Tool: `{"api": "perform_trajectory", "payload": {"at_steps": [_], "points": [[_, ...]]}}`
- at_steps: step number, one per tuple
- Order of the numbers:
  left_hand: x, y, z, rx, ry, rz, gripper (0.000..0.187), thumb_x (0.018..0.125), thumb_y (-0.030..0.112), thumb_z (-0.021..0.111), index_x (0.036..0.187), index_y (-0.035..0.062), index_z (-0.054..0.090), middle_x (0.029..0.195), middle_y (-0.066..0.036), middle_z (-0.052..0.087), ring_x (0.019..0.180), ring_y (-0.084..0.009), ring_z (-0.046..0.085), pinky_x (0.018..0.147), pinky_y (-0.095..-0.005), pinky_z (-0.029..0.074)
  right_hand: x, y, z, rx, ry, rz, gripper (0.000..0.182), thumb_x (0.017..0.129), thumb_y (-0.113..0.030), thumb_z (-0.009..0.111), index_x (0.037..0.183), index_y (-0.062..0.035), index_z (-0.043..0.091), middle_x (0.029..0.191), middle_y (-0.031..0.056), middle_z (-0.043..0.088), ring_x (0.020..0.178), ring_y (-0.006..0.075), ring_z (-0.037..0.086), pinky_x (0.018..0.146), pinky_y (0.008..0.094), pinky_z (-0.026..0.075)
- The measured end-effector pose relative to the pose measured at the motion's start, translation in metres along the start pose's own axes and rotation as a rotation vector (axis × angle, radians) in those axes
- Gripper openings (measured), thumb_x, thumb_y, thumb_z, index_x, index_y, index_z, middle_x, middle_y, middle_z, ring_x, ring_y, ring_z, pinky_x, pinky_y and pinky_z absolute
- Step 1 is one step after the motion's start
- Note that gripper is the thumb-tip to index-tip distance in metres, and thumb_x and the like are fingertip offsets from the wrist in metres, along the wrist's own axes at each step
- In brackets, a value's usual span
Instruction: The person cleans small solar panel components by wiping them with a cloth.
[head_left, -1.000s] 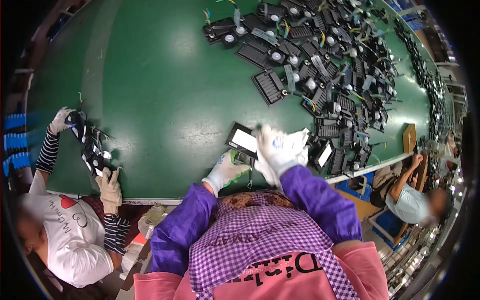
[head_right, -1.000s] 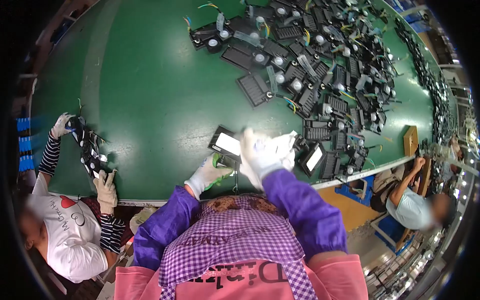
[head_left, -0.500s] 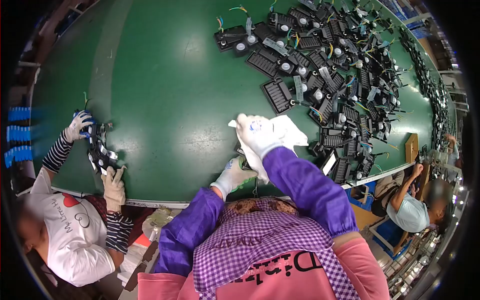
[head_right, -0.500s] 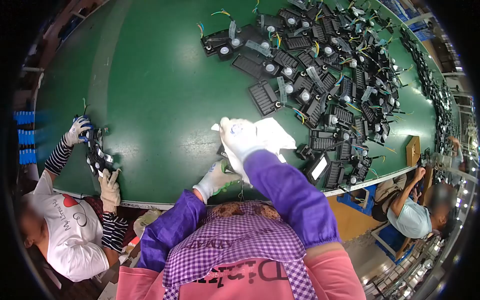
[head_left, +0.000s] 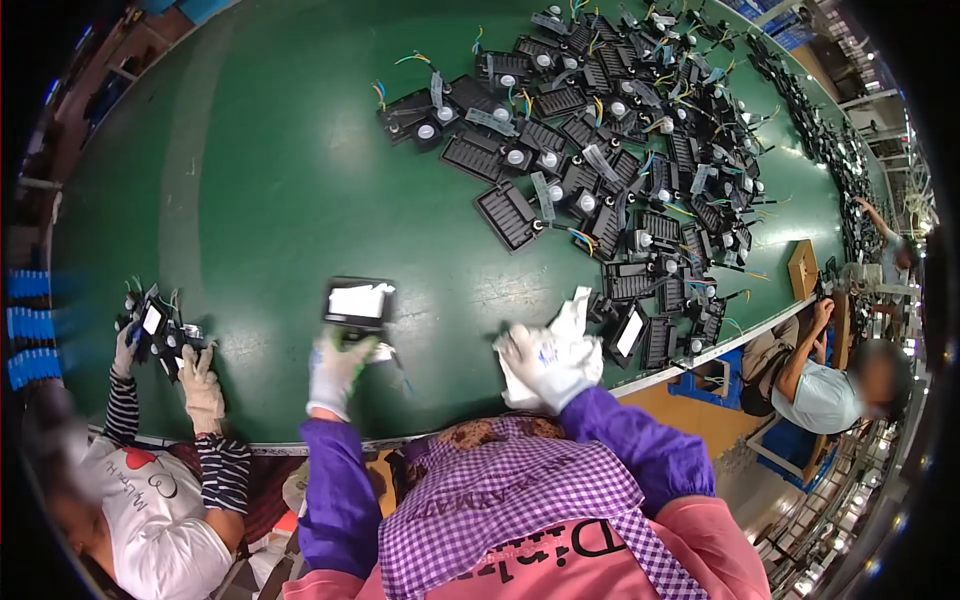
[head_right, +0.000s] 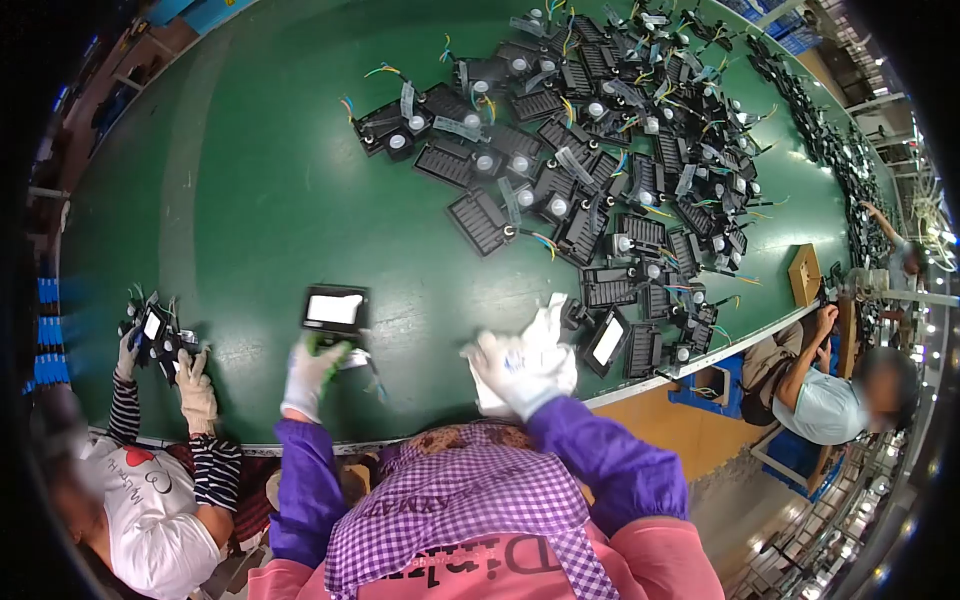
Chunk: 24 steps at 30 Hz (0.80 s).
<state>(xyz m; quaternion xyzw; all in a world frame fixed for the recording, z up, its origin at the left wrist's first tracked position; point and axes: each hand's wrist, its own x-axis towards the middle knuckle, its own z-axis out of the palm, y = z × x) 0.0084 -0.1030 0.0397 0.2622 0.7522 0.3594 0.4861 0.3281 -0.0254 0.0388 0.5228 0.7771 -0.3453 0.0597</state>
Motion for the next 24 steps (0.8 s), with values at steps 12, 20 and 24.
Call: {"api": "perform_trajectory", "payload": {"at_steps": [12,20,24], "points": [[0.086,0.201,0.243,0.842,-0.007,0.951,0.041,0.088,0.034,0.062,0.115,0.0033,0.062,0.104,-0.020,0.065,0.100,-0.0346,0.064,0.083,-0.0443,0.052,-0.029,0.044,0.005,-0.170,0.112,0.044,0.028,0.090,-0.038,0.059,0.104,-0.0137,0.060,0.095,0.0117,0.069,0.090,0.0324,0.068,0.081,0.0468,0.048],[0.125,0.200,0.272,0.851,-0.405,0.529,0.042,0.088,0.038,0.061,0.116,0.0065,0.061,0.106,-0.022,0.068,0.106,-0.0366,0.064,0.090,-0.0462,0.050,-0.021,0.058,0.019,-0.021,0.120,0.097,0.029,0.087,-0.034,0.063,0.104,-0.0107,0.059,0.095,0.0171,0.068,0.092,0.0352,0.066,0.081,0.0474,0.050],[0.090,0.173,0.235,0.916,-0.460,0.816,0.049,0.079,0.031,0.073,0.117,0.0058,0.055,0.112,-0.020,0.054,0.105,-0.0378,0.060,0.088,-0.0460,0.050,-0.019,0.058,0.018,0.043,0.172,0.084,0.025,0.086,-0.032,0.064,0.097,-0.0095,0.059,0.094,0.0146,0.069,0.090,0.0356,0.065,0.081,0.0463,0.050]]}}
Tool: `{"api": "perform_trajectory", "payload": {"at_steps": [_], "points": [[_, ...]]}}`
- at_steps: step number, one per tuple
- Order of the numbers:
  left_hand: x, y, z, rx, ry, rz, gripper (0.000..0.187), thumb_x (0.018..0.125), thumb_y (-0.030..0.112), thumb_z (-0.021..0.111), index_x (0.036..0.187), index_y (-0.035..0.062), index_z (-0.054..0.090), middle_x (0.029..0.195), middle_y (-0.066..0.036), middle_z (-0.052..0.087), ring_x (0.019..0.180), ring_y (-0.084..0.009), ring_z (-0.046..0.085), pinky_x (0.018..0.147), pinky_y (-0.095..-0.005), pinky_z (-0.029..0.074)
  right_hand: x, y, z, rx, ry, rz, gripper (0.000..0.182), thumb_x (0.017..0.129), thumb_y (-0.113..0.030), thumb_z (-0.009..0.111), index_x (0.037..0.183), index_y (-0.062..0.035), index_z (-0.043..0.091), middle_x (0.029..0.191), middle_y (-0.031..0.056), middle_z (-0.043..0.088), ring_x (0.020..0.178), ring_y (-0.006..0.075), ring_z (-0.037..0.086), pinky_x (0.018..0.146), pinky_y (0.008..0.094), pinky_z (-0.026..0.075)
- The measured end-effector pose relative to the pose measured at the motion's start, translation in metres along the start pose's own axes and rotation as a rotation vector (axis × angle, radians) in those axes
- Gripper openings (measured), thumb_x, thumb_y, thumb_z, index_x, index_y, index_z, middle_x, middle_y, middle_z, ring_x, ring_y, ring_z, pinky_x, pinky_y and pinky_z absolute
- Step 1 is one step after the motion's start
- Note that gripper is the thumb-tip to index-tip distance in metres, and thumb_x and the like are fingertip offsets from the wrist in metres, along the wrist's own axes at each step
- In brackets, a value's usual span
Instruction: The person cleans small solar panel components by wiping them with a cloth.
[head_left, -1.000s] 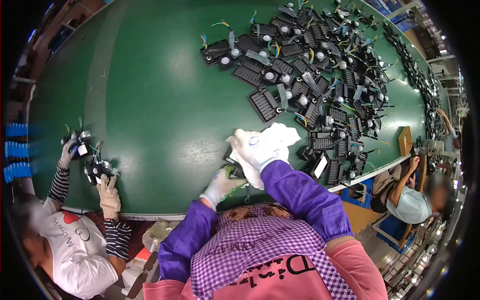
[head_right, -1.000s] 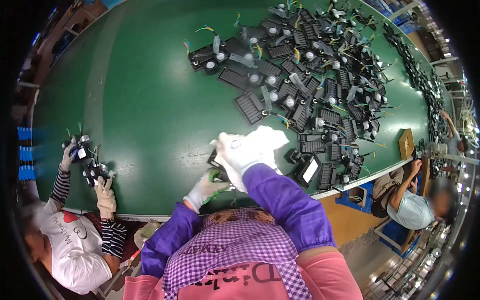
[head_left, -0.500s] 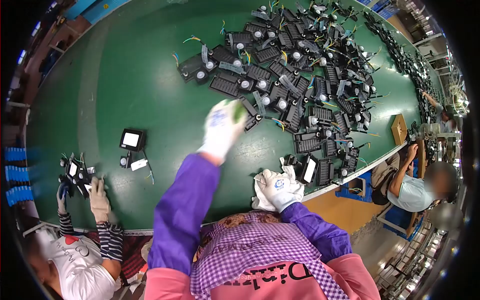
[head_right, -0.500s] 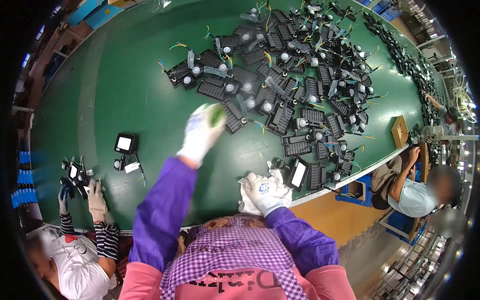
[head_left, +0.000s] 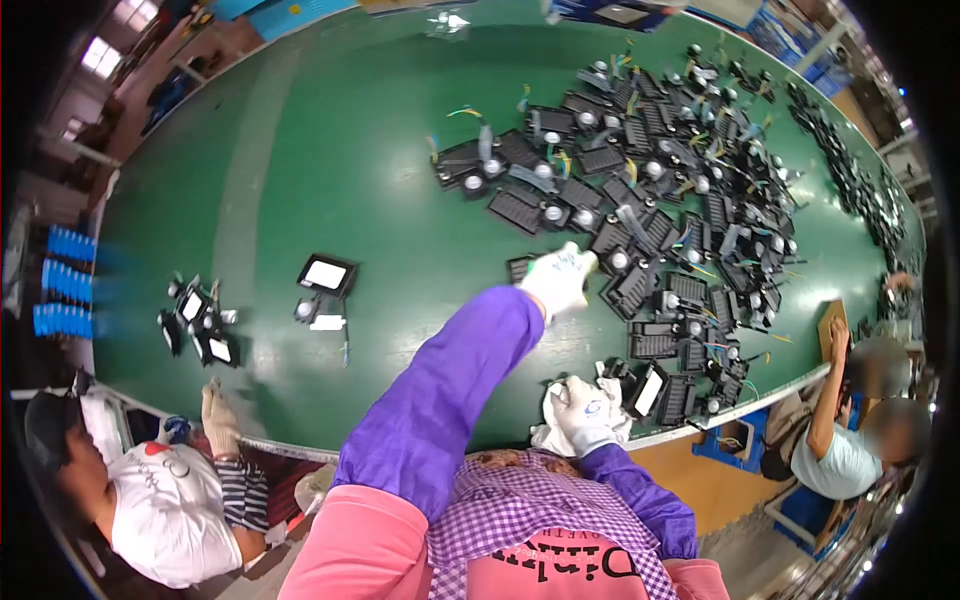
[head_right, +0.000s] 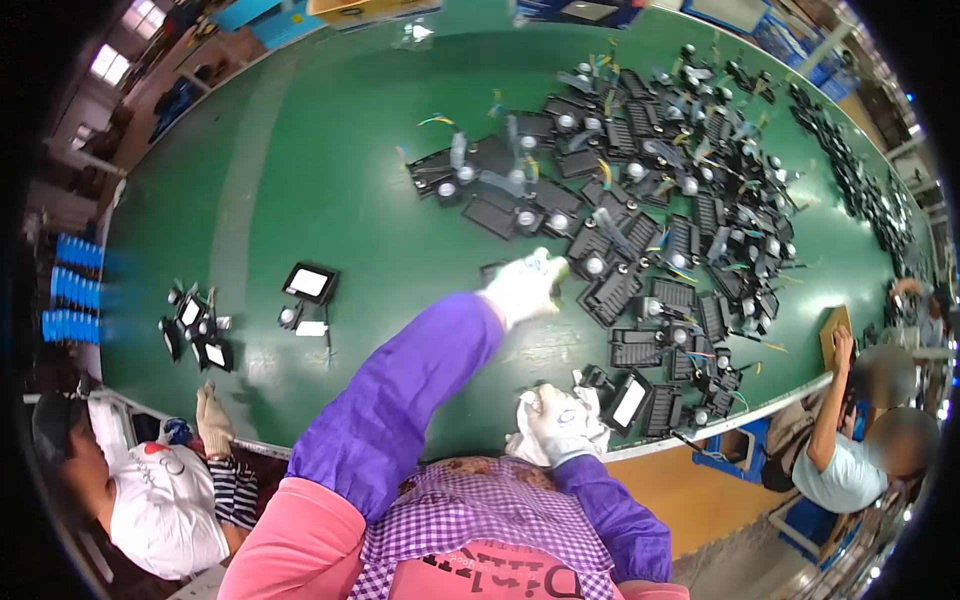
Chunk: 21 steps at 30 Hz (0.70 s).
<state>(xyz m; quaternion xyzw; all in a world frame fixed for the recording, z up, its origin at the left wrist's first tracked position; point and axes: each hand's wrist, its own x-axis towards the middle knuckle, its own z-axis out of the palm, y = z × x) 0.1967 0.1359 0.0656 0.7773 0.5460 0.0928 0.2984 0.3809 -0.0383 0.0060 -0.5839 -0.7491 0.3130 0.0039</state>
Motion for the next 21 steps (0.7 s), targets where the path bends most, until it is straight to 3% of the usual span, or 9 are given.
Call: {"api": "perform_trajectory", "payload": {"at_steps": [2,4,6,8,12,13,16,17,21], "points": [[-0.036,0.003,0.021,-0.082,0.339,0.063,0.047,0.077,0.027,0.075,0.112,0.0049,0.054,0.109,-0.020,0.053,0.100,-0.0388,0.061,0.083,-0.0456,0.051,-0.001,-0.006,-0.006,-0.020,0.005,0.025,0.026,0.088,-0.033,0.063,0.098,-0.0090,0.060,0.095,0.0145,0.069,0.091,0.0355,0.065,0.082,0.0459,0.050],[-0.082,0.019,-0.003,-0.405,0.367,-0.106,0.047,0.076,0.022,0.076,0.113,0.0052,0.052,0.110,-0.021,0.053,0.098,-0.0382,0.061,0.081,-0.0437,0.052,0.000,-0.002,0.001,-0.044,0.099,0.008,0.026,0.088,-0.034,0.065,0.094,-0.0090,0.059,0.091,0.0143,0.069,0.087,0.0354,0.066,0.079,0.0455,0.050],[-0.119,-0.002,0.032,-0.657,0.604,-0.153,0.052,0.079,0.012,0.075,0.124,0.0029,0.049,0.103,-0.015,0.060,0.089,-0.0288,0.064,0.076,-0.0400,0.053,-0.001,-0.005,0.003,-0.067,0.129,0.041,0.028,0.090,-0.036,0.064,0.093,-0.0089,0.059,0.088,0.0150,0.069,0.085,0.0358,0.066,0.079,0.0459,0.050],[-0.160,-0.003,0.040,-0.640,0.606,-0.240,0.058,0.079,0.010,0.075,0.129,0.0018,0.047,0.102,-0.012,0.062,0.088,-0.0250,0.064,0.075,-0.0374,0.053,-0.004,-0.018,-0.011,-0.096,0.116,0.017,0.029,0.092,-0.037,0.063,0.094,-0.0088,0.059,0.086,0.0156,0.069,0.086,0.0360,0.067,0.078,0.0461,0.050],[-0.203,-0.018,0.049,-0.701,0.530,-0.411,0.060,0.078,0.010,0.074,0.132,0.0047,0.048,0.112,-0.014,0.060,0.100,-0.0261,0.063,0.082,-0.0369,0.053,-0.021,-0.028,-0.027,-0.323,0.038,-0.037,0.034,0.094,-0.041,0.054,0.112,-0.0115,0.058,0.111,0.0111,0.066,0.107,0.0296,0.062,0.095,0.0476,0.045],[-0.212,-0.028,0.053,-0.499,0.446,-0.479,0.060,0.078,0.013,0.074,0.132,0.0050,0.048,0.115,-0.016,0.060,0.102,-0.0284,0.064,0.084,-0.0389,0.053,-0.025,-0.040,-0.041,-0.350,-0.057,-0.004,0.043,0.093,-0.042,0.053,0.126,-0.0140,0.056,0.123,0.0077,0.061,0.118,0.0269,0.056,0.099,0.0500,0.042],[-0.219,-0.028,0.051,-0.111,0.102,-0.691,0.062,0.079,0.021,0.073,0.134,0.0059,0.048,0.120,-0.019,0.062,0.107,-0.0334,0.064,0.088,-0.0419,0.053,-0.035,-0.051,-0.048,-0.465,0.029,-0.087,0.044,0.090,-0.040,0.056,0.127,-0.0164,0.057,0.120,0.0087,0.061,0.115,0.0286,0.055,0.100,0.0499,0.039],[-0.216,-0.026,0.045,-0.015,-0.028,-0.757,0.063,0.079,0.023,0.074,0.134,0.0062,0.048,0.121,-0.019,0.062,0.108,-0.0347,0.064,0.090,-0.0424,0.053,-0.040,-0.055,-0.047,-0.466,0.016,-0.029,0.052,0.087,-0.042,0.058,0.133,-0.0183,0.055,0.121,0.0099,0.061,0.115,0.0314,0.054,0.099,0.0548,0.038],[-0.173,-0.029,0.032,0.225,-0.394,-0.705,0.045,0.081,0.027,0.072,0.122,0.0093,0.065,0.114,-0.014,0.071,0.106,-0.0316,0.068,0.088,-0.0419,0.055,-0.040,-0.025,-0.012,-0.534,0.042,-0.144,0.054,0.086,-0.042,0.058,0.136,-0.0201,0.054,0.121,0.0116,0.061,0.115,0.0357,0.053,0.099,0.0587,0.036]]}}
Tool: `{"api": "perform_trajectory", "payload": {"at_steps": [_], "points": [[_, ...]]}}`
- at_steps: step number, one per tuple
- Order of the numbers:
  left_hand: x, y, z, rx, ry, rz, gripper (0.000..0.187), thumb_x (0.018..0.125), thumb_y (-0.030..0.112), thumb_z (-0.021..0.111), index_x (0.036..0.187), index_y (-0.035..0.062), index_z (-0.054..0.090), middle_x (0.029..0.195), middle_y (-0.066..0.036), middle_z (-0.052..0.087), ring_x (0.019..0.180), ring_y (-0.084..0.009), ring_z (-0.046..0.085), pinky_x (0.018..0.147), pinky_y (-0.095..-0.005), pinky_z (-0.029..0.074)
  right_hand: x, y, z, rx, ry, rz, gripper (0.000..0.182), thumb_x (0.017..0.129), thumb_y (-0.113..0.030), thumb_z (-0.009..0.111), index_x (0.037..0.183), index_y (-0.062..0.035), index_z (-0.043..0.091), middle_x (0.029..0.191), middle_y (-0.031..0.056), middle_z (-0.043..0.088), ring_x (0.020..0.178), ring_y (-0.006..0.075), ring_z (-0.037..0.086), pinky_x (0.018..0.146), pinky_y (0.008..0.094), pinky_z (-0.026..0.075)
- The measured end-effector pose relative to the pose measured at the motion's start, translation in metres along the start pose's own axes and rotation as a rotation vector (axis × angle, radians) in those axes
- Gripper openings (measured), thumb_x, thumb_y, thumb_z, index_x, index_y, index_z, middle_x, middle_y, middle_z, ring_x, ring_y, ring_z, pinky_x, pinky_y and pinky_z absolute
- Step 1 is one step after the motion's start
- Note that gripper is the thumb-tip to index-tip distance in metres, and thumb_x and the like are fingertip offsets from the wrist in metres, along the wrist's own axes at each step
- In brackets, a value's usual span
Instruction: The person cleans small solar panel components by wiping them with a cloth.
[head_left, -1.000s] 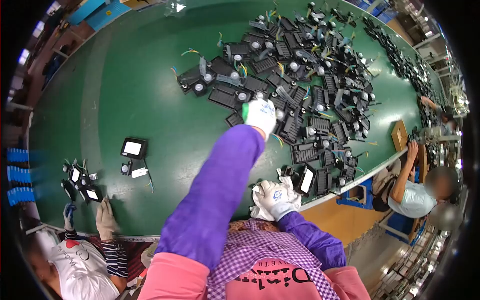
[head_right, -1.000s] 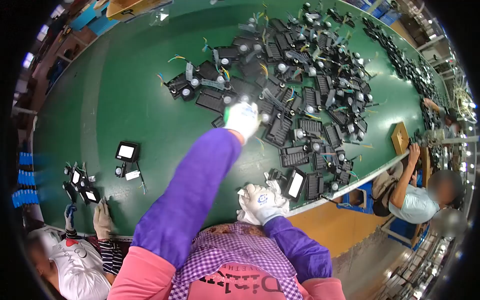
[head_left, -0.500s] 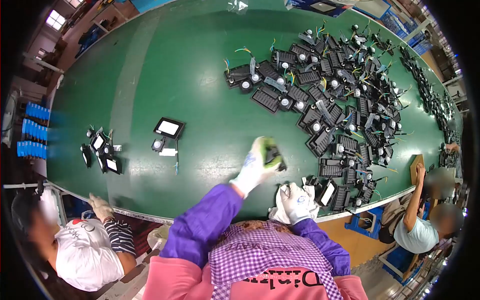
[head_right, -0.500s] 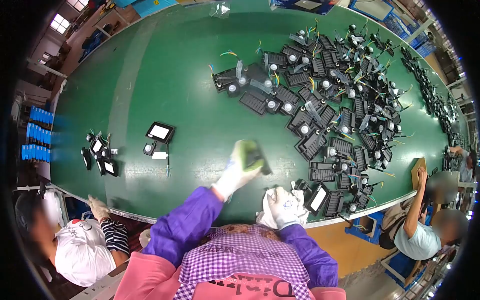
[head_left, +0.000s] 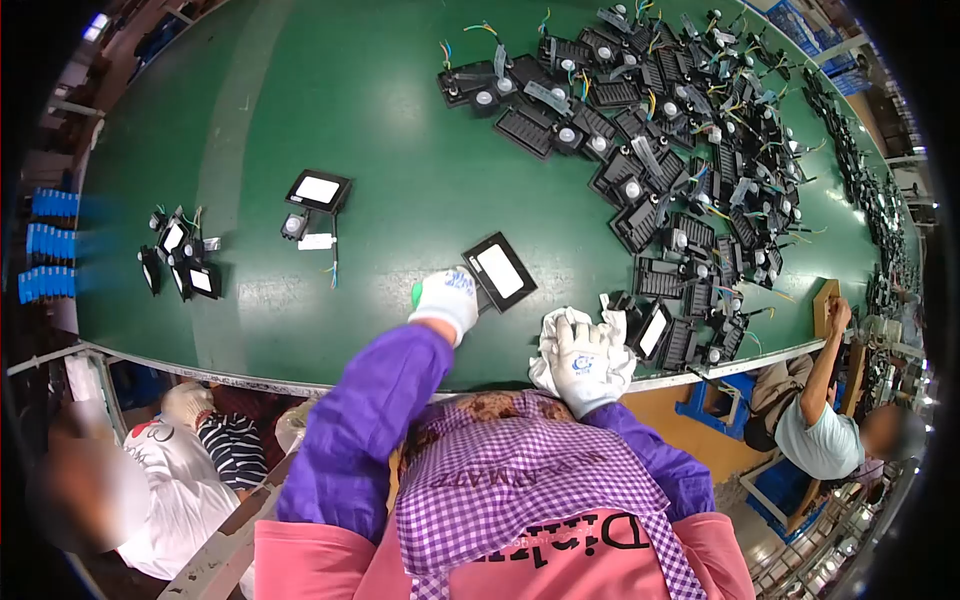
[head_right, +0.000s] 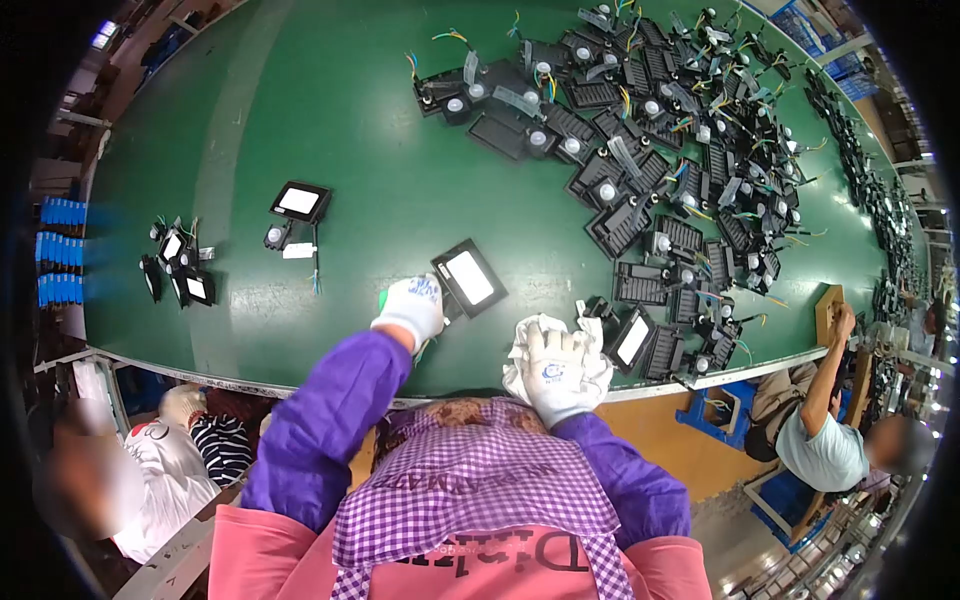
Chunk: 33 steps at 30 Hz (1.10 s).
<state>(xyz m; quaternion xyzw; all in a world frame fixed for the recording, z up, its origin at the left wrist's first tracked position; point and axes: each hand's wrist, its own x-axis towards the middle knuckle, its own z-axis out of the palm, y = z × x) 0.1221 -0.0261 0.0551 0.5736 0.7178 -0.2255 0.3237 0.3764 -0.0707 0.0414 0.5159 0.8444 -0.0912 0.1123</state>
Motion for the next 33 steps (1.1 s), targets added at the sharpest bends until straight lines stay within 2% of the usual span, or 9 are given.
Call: {"api": "perform_trajectory", "payload": {"at_steps": [3,7,8,11,18,25,28,30,33], "points": [[0.014,0.015,-0.010,0.352,0.000,0.136,0.033,0.083,0.025,0.067,0.112,0.0122,0.075,0.111,-0.011,0.073,0.104,-0.0282,0.070,0.085,-0.0417,0.056,0.006,0.008,0.018,0.053,0.061,-0.080,0.052,0.084,-0.033,0.062,0.130,-0.0121,0.055,0.117,0.0137,0.061,0.111,0.0344,0.055,0.099,0.0542,0.038],[0.000,0.006,-0.042,0.140,-0.102,0.196,0.043,0.074,0.031,0.073,0.110,0.0082,0.074,0.112,-0.015,0.072,0.105,-0.0279,0.070,0.085,-0.0389,0.056,0.013,0.011,0.024,0.262,0.082,-0.006,0.050,0.086,-0.025,0.062,0.131,-0.0063,0.054,0.121,0.0157,0.058,0.112,0.0357,0.053,0.101,0.0525,0.037],[0.010,-0.010,-0.031,-0.033,-0.103,0.261,0.056,0.067,0.034,0.078,0.114,0.0039,0.069,0.107,-0.017,0.071,0.099,-0.0274,0.070,0.080,-0.0375,0.057,0.013,0.012,0.028,0.276,0.116,0.006,0.049,0.086,-0.024,0.062,0.130,-0.0055,0.055,0.120,0.0156,0.058,0.111,0.0354,0.054,0.101,0.0512,0.038],[0.004,-0.043,0.012,-1.234,-0.283,0.479,0.051,0.077,0.022,0.080,0.120,0.0017,0.060,0.093,-0.009,0.069,0.077,-0.0158,0.066,0.065,-0.0293,0.055,0.012,0.011,0.035,0.283,0.218,0.032,0.047,0.086,-0.025,0.063,0.128,-0.0042,0.055,0.114,0.0153,0.060,0.106,0.0344,0.056,0.099,0.0482,0.041],[0.004,-0.020,0.016,-0.808,0.018,0.215,0.038,0.079,0.026,0.079,0.108,0.0043,0.066,0.085,-0.006,0.068,0.071,-0.0152,0.065,0.061,-0.0329,0.053,0.021,0.012,0.029,0.347,0.171,0.123,0.038,0.089,-0.027,0.060,0.121,-0.0075,0.058,0.107,0.0142,0.064,0.103,0.0337,0.060,0.095,0.0470,0.044],[-0.004,-0.003,0.004,-0.688,-0.058,0.097,0.050,0.076,0.030,0.080,0.117,0.0048,0.066,0.090,-0.011,0.071,0.071,-0.0197,0.067,0.065,-0.0350,0.054,0.037,0.010,-0.001,0.421,0.319,0.302,0.035,0.098,-0.030,0.054,0.120,-0.0028,0.061,0.108,0.0197,0.068,0.103,0.0371,0.064,0.091,0.0469,0.048],[-0.005,-0.006,0.026,-1.326,-0.308,0.176,0.052,0.084,0.020,0.076,0.129,0.0007,0.057,0.102,-0.013,0.070,0.079,-0.0191,0.069,0.069,-0.0319,0.057,0.052,0.013,-0.014,0.497,0.433,0.208,0.035,0.099,-0.032,0.051,0.120,-0.0054,0.059,0.108,0.0160,0.068,0.101,0.0354,0.065,0.085,0.0494,0.049],[-0.003,-0.007,0.028,-1.633,-0.566,0.115,0.055,0.089,0.014,0.073,0.134,-0.0011,0.046,0.106,-0.013,0.068,0.085,-0.0182,0.068,0.068,-0.0315,0.058,0.055,0.001,-0.031,0.376,0.221,0.143,0.033,0.099,-0.034,0.050,0.119,-0.0087,0.057,0.108,0.0142,0.067,0.098,0.0340,0.066,0.082,0.0487,0.049],[0.014,0.012,0.080,-1.698,-0.297,0.334,0.055,0.090,0.015,0.073,0.133,-0.0008,0.043,0.103,-0.011,0.068,0.087,-0.0160,0.066,0.063,-0.0333,0.057,0.048,-0.025,-0.042,0.152,0.172,-0.006,0.028,0.096,-0.034,0.050,0.112,-0.0123,0.056,0.106,0.0128,0.066,0.092,0.0360,0.065,0.077,0.0485,0.049]]}}
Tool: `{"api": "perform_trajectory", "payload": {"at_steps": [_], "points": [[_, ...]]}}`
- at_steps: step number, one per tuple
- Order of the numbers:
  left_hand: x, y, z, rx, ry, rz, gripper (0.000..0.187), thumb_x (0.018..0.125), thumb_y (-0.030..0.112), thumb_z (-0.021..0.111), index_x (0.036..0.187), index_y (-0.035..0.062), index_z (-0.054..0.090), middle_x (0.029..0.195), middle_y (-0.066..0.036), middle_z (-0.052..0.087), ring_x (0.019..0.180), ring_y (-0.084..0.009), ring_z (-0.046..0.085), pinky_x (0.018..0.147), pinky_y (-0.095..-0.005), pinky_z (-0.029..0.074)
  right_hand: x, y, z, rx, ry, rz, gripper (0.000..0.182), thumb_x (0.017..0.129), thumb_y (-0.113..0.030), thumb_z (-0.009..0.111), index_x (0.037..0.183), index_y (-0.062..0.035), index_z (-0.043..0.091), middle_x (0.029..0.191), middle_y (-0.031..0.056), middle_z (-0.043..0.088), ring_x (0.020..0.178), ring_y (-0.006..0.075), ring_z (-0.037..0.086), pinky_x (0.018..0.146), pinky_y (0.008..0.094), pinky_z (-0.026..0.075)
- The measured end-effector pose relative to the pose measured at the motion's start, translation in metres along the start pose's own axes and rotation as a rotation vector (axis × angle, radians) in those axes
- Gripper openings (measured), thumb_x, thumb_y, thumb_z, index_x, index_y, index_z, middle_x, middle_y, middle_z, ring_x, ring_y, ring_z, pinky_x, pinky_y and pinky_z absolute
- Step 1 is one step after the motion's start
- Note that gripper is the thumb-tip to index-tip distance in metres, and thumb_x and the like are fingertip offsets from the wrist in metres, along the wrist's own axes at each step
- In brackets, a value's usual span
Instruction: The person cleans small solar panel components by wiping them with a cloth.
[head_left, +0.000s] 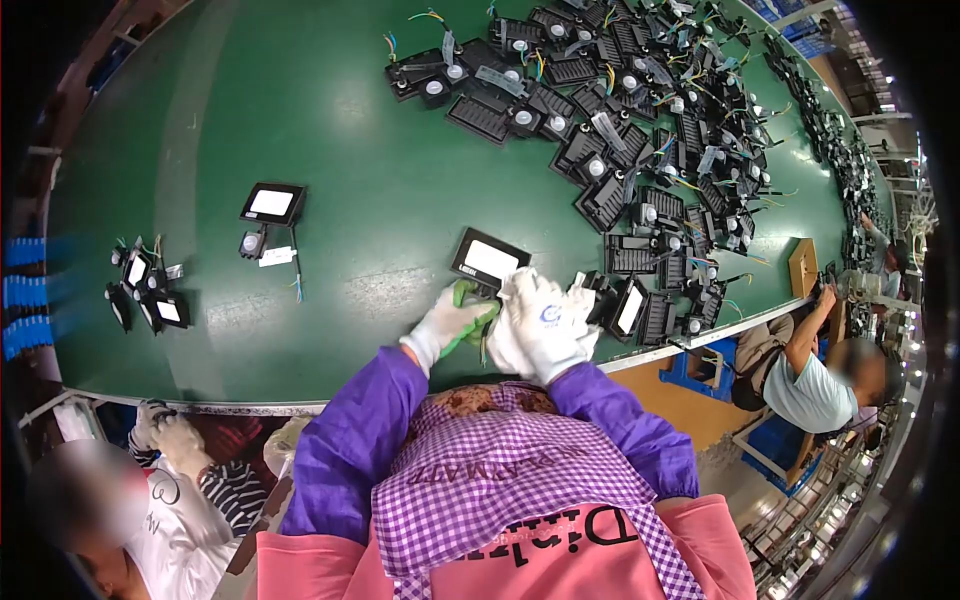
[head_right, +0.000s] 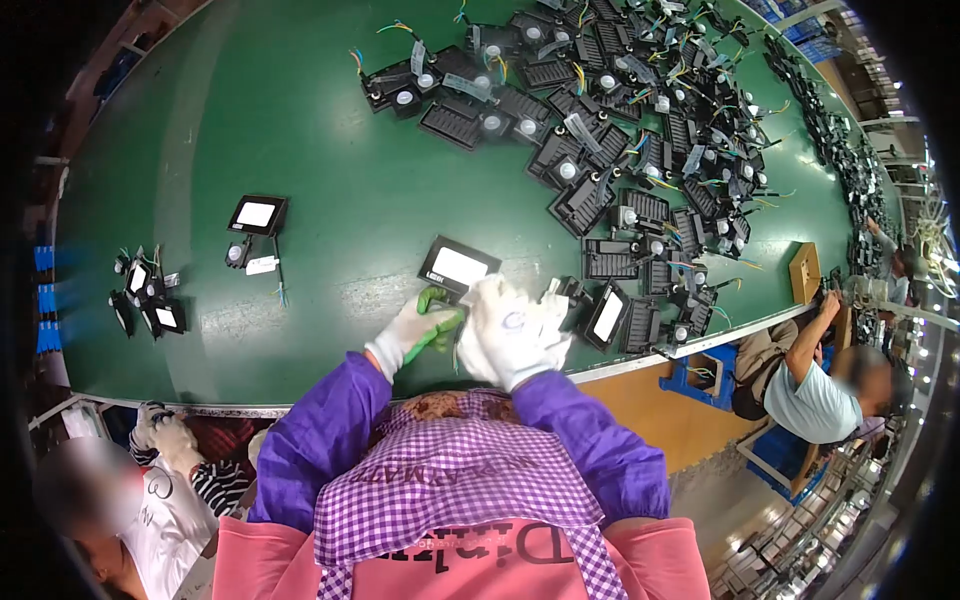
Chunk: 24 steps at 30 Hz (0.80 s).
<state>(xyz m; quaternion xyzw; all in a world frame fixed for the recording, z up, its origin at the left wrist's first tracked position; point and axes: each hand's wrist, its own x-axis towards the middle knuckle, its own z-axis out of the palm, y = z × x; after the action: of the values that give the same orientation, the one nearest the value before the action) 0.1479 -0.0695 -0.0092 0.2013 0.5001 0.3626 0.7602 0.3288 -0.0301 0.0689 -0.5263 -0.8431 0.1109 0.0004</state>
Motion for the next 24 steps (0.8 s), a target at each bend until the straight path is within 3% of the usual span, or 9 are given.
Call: {"api": "perform_trajectory", "payload": {"at_steps": [2,4,6,9,14,16,18,21,24], "points": [[-0.023,0.022,0.028,0.111,0.096,-0.025,0.037,0.090,0.013,0.070,0.123,0.0030,0.055,0.096,-0.006,0.066,0.080,-0.0129,0.063,0.056,-0.0300,0.053,0.002,-0.001,0.021,0.134,-0.117,0.124,0.024,0.095,-0.033,0.052,0.106,-0.0116,0.057,0.100,0.0139,0.068,0.088,0.0383,0.066,0.074,0.0496,0.051],[-0.014,0.000,0.033,0.518,0.224,0.384,0.031,0.090,0.013,0.071,0.116,0.0024,0.058,0.093,-0.005,0.065,0.072,-0.0125,0.061,0.054,-0.0281,0.050,0.017,0.005,0.019,0.223,-0.137,0.179,0.023,0.096,-0.031,0.053,0.101,-0.0083,0.058,0.090,0.0174,0.069,0.084,0.0397,0.066,0.075,0.0492,0.052],[-0.010,0.003,0.024,0.329,0.174,0.077,0.034,0.089,0.015,0.072,0.117,0.0008,0.059,0.094,-0.006,0.066,0.070,-0.0129,0.061,0.055,-0.0283,0.052,0.044,0.013,0.017,0.207,-0.054,0.184,0.025,0.096,-0.030,0.053,0.102,-0.0064,0.058,0.088,0.0192,0.069,0.084,0.0403,0.066,0.078,0.0484,0.052],[-0.008,0.001,0.020,0.339,0.194,0.067,0.036,0.089,0.016,0.073,0.118,-0.0008,0.059,0.094,-0.006,0.067,0.076,-0.0132,0.063,0.059,-0.0298,0.056,0.092,0.029,0.033,0.243,-0.125,0.292,0.023,0.095,-0.025,0.053,0.103,-0.0046,0.060,0.088,0.0195,0.068,0.085,0.0424,0.066,0.082,0.0485,0.053],[0.004,-0.019,0.012,0.200,0.202,0.151,0.034,0.090,0.012,0.072,0.118,-0.0021,0.060,0.095,-0.007,0.067,0.077,-0.0131,0.064,0.058,-0.0298,0.057,0.024,0.000,0.023,0.007,-0.107,0.011,0.013,0.093,-0.023,0.057,0.092,-0.0102,0.059,0.088,0.0201,0.067,0.080,0.0344,0.069,0.068,0.0474,0.054],[-0.006,0.007,0.019,0.033,0.160,-0.069,0.036,0.086,0.016,0.075,0.114,-0.0006,0.062,0.093,-0.007,0.068,0.075,-0.0129,0.064,0.057,-0.0304,0.056,0.037,0.003,0.013,0.161,-0.151,0.171,0.016,0.095,-0.024,0.055,0.093,-0.0091,0.058,0.083,0.0203,0.067,0.078,0.0373,0.068,0.068,0.0495,0.053],[-0.007,0.010,0.021,0.048,0.145,-0.063,0.033,0.087,0.015,0.075,0.113,0.0000,0.062,0.089,-0.004,0.067,0.070,-0.0107,0.063,0.055,-0.0290,0.055,0.076,0.032,0.044,0.249,0.089,0.167,0.018,0.097,-0.024,0.052,0.093,-0.0077,0.058,0.078,0.0209,0.067,0.074,0.0390,0.067,0.072,0.0490,0.053],[-0.017,0.024,0.031,0.010,0.218,-0.048,0.032,0.087,0.014,0.074,0.113,-0.0012,0.062,0.090,-0.005,0.068,0.072,-0.0104,0.063,0.054,-0.0299,0.055,0.074,0.030,0.041,0.083,0.084,0.068,0.015,0.094,-0.023,0.057,0.095,-0.0082,0.057,0.080,0.0169,0.065,0.076,0.0349,0.067,0.069,0.0457,0.053],[-0.002,-0.005,0.018,0.159,0.202,0.136,0.035,0.089,0.009,0.073,0.118,-0.0041,0.059,0.098,-0.008,0.066,0.080,-0.0123,0.064,0.068,-0.0270,0.056,0.034,0.008,0.033,-0.049,0.034,0.025,0.016,0.091,-0.025,0.060,0.094,-0.0101,0.056,0.074,0.0110,0.061,0.066,0.0267,0.064,0.061,0.0394,0.053]]}}
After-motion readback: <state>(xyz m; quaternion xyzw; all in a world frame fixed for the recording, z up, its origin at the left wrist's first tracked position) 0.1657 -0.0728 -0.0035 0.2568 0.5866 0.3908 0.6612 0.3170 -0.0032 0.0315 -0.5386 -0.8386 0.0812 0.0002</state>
